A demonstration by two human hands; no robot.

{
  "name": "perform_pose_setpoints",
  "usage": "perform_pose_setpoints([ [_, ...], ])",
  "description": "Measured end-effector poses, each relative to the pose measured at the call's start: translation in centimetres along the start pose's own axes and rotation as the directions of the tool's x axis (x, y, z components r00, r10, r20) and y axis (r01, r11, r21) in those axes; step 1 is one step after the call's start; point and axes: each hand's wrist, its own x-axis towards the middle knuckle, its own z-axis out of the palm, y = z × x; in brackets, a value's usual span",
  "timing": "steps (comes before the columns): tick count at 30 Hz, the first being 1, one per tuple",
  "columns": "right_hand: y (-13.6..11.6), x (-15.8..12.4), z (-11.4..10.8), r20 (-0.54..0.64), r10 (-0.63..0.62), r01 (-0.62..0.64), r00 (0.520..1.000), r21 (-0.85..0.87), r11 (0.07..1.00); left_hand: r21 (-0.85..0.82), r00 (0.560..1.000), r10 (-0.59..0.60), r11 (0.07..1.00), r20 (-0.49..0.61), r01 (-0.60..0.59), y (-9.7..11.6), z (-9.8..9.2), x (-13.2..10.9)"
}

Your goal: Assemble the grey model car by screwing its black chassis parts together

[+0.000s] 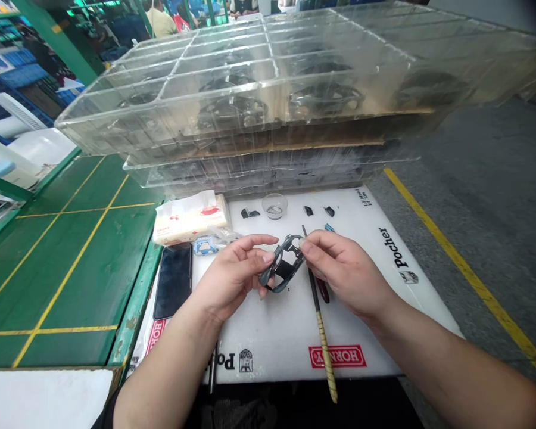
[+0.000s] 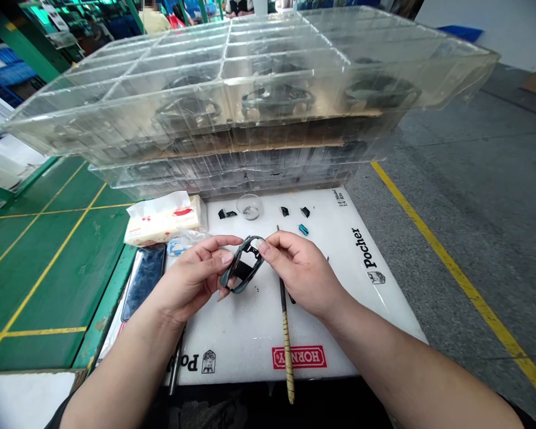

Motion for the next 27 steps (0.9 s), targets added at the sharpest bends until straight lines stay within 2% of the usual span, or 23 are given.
perform_pose_setpoints([
  [19, 0.14, -0.02, -0.04, 0.004, 0.015, -0.015, 1.000, 0.009, 1.000, -0.056, 0.998, -0.046, 0.997, 0.046, 0.049, 0.00, 0.00, -0.09],
  [27, 0.36, 0.01, -0.41, -0.023, -0.040, 0.041, 0.999, 0.014, 0.999, -0.002, 0.998, 0.058, 0.998, 0.023, -0.058, -0.52, -0.43, 0.02],
])
